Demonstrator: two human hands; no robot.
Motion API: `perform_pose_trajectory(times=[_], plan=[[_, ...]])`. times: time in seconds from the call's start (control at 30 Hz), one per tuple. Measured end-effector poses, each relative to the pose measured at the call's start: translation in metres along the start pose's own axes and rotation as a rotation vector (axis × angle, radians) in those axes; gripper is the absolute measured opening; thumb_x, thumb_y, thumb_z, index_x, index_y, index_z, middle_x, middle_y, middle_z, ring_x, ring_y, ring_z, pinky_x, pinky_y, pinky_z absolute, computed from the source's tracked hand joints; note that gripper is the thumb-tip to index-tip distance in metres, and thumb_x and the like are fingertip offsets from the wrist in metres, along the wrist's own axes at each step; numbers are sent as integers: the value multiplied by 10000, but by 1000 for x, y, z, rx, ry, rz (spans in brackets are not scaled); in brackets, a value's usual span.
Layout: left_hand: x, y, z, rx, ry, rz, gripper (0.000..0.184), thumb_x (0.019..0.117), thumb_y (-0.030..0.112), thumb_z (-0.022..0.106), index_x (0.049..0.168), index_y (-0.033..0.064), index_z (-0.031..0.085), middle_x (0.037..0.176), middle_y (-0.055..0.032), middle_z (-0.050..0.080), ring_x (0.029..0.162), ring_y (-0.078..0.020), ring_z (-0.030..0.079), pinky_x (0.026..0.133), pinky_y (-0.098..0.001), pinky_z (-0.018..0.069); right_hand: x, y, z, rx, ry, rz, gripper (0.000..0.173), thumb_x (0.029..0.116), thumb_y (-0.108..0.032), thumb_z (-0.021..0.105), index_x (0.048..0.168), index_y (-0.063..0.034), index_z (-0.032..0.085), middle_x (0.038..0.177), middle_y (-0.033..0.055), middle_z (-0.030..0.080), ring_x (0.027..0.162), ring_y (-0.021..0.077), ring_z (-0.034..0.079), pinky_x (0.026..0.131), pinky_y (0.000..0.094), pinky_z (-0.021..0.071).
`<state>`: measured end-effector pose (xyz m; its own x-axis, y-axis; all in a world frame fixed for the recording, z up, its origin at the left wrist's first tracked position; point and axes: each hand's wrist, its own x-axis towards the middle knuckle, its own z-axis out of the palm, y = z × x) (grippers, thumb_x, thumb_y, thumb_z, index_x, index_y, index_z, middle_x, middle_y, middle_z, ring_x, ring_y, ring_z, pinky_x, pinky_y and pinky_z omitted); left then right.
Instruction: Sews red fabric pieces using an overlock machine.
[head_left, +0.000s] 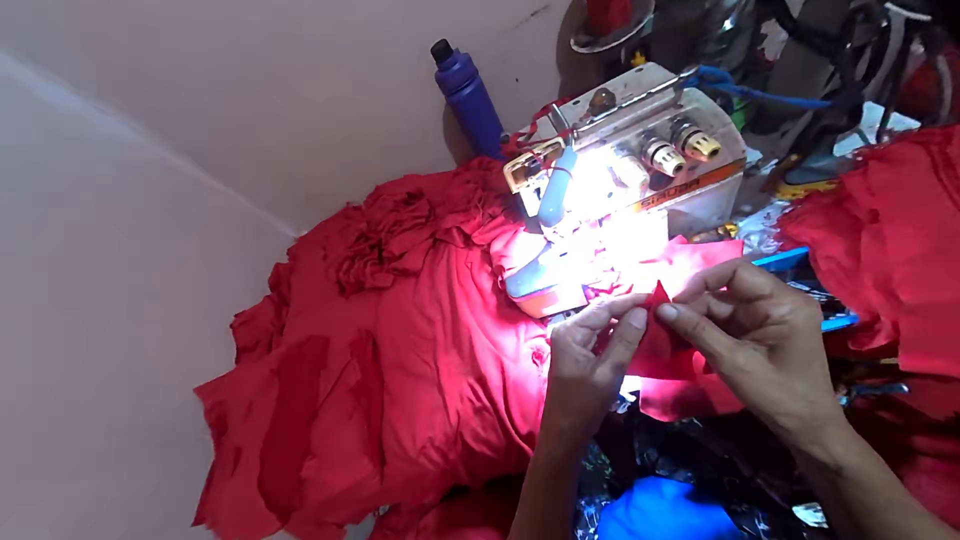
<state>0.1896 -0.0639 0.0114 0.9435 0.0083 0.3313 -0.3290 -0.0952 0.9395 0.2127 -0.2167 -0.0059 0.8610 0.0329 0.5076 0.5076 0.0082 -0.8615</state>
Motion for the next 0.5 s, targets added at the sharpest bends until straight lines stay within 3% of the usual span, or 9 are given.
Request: perform_pose_trajectory(times=[0.07,0.17,0.23,0.3,0.4,0.5], plan=[[-7,3,-5,13,48,-15,168,943,64,647,1049,-26,742,944,-13,735,882,-15,685,831,-203,575,-3,-3,10,26,-16,25,126,889,-26,696,934,-48,581,657,-98,557,541,-83,500,559,78,463],[-15,3,-18,70,94,8,127,898,38,708,991,-17,775,906,-30,758,871,-35,709,824,-209,586,-9,-5,23,147,-92,89,152,918,-35,686,983,-78,556,622,-101,565,523,-47,536,558,114,501],[-19,6,-36,187,36,84,103,915,20,680,949,-15,771,881,-13,748,858,-4,694,814,-182,573,-10,0,26,241,-235,153,165,935,-94,675,1056,-167,590,631,-133,637,549,-56,589,559,104,506],[-22,13,-59,288,-74,213,104,926,27,670,931,-26,761,888,-8,740,873,8,682,823,-172,566,-9,1,26,341,-437,261,167,939,-134,672,1083,-208,637,625,-154,627,551,-78,571,554,90,480],[-28,31,-86,330,-163,307,123,961,71,661,939,-12,750,902,14,726,885,13,664,821,-164,561,-11,3,34,449,-684,268,168,936,-122,682,1081,-185,625,692,-171,669,611,-93,593,585,88,486],[-33,41,-103,321,-181,331,128,979,106,659,962,11,742,920,34,724,906,23,661,832,-159,559,-18,0,43,503,-756,235,177,940,-84,665,1110,-123,635,778,-186,696,679,-110,611,629,77,501]])
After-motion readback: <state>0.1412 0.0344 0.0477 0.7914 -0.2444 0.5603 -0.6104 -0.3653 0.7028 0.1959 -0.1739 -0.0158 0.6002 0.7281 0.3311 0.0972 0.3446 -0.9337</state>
